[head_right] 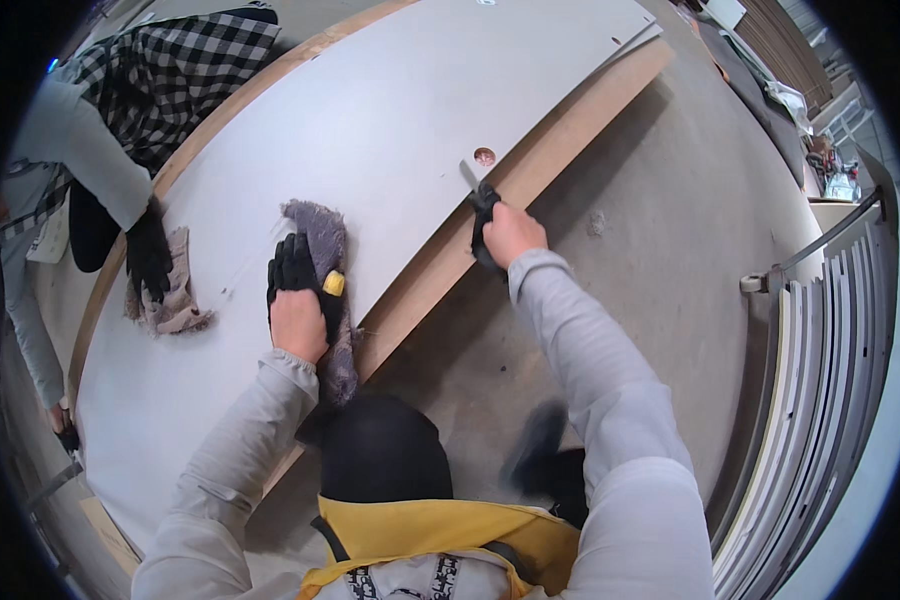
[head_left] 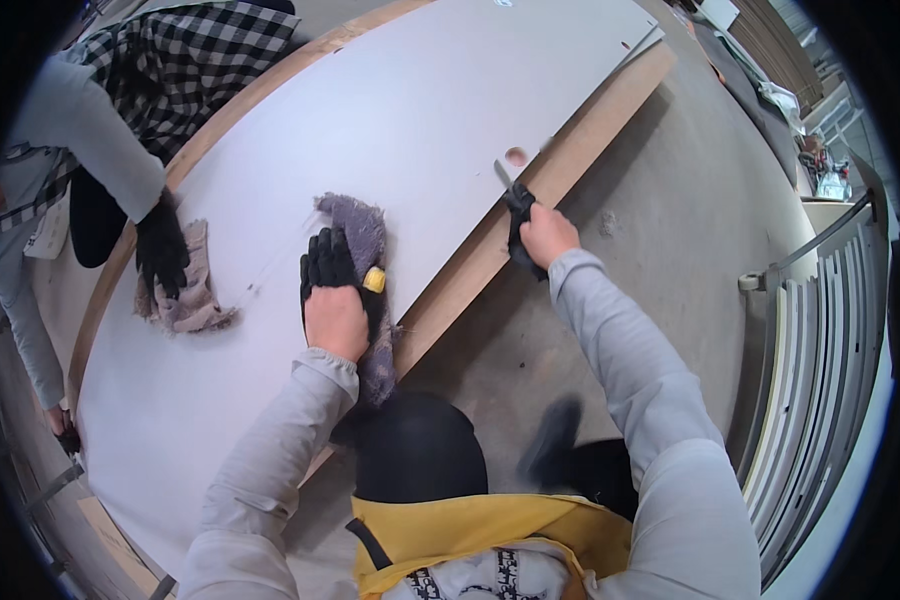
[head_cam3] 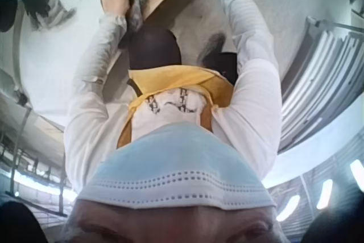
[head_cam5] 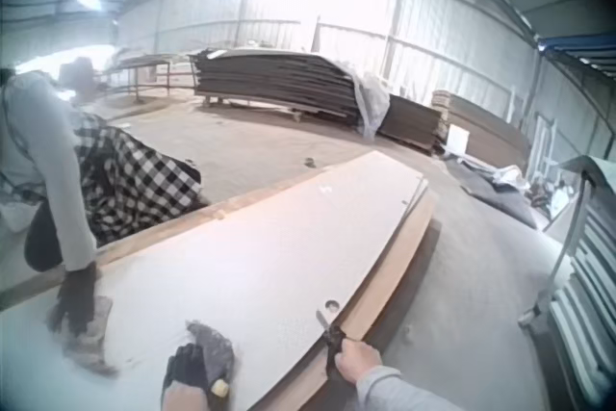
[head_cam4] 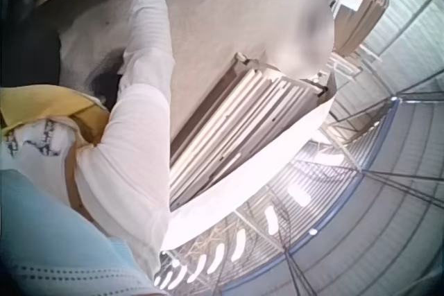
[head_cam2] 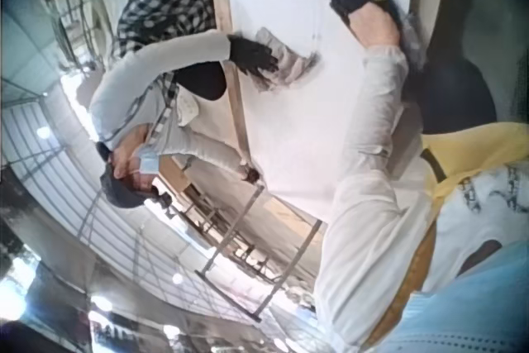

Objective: The person uses a cloth and a scraper to clean a large white panel. They repeatedly wipe and scrape the surface, moving around the panel to reach different areas. The person also lifts and repositions the panel during the process.

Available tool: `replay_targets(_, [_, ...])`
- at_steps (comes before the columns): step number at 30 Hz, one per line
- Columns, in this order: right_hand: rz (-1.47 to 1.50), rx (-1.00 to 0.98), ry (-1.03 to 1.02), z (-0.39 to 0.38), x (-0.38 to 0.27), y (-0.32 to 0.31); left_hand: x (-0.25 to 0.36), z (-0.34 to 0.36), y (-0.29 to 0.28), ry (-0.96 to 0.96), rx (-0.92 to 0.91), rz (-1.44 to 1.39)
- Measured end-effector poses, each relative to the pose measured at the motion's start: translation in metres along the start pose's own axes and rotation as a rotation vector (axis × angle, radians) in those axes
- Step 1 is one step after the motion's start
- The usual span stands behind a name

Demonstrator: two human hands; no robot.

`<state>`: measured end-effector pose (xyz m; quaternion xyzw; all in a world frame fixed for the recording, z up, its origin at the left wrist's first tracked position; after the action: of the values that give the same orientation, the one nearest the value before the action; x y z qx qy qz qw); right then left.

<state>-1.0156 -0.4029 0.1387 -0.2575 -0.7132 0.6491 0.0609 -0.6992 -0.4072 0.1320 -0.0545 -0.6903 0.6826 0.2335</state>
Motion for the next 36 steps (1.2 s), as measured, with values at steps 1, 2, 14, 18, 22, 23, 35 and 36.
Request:
replay_targets(1, [-0.01, 0.021, 0.015, 0.005, -0.001, 0.002, -0.004, 0.007, 0.005, 0.034, 0.004, 0.001])
replay_targets(2, [-0.021, 0.043, 0.028, 0.007, -0.003, 0.003, -0.006, 0.013, 0.01, 0.065, 0.01, 0.002])
replay_targets(14, [-0.105, -0.002, -0.125, -0.026, -0.014, 0.029, -0.019, 0.008, 0.021, 0.008, 0.054, -0.062])
replay_targets(18, [-0.045, 0.018, -0.091, -0.001, 0.004, 0.02, -0.017, 0.008, 0.028, 0.028, 0.029, -0.003])
replay_targets(22, [-0.083, -0.129, -0.234, -0.021, -0.002, 0.032, -0.016, 0.008, 0.024, -0.009, -0.011, 0.052])
replay_targets(23, [-0.081, -0.091, -0.218, -0.013, 0.003, 0.029, -0.016, 0.007, 0.022, 0.005, 0.027, 0.044])
replay_targets(35, [1.23, 0.489, 0.124, 0.104, 0.094, -0.03, 0.115, 0.178, 0.055, -0.022, 0.12, -0.188])
replay_targets(36, [1.213, 0.563, 0.15, 0.11, 0.088, -0.041, 0.132, 0.189, 0.065, 0.182, 0.538, -0.346])
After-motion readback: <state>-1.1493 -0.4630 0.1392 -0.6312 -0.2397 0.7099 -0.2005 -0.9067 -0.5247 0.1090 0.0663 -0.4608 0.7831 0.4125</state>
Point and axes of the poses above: each hand's wrist, its own z-axis towards the middle knuckle, its own y-axis out of the palm, x = y × z, the point moved 2 cm from there along z, towards the middle knuckle, and after that the axes turned 1 degree about z, right-handed, at the moved point
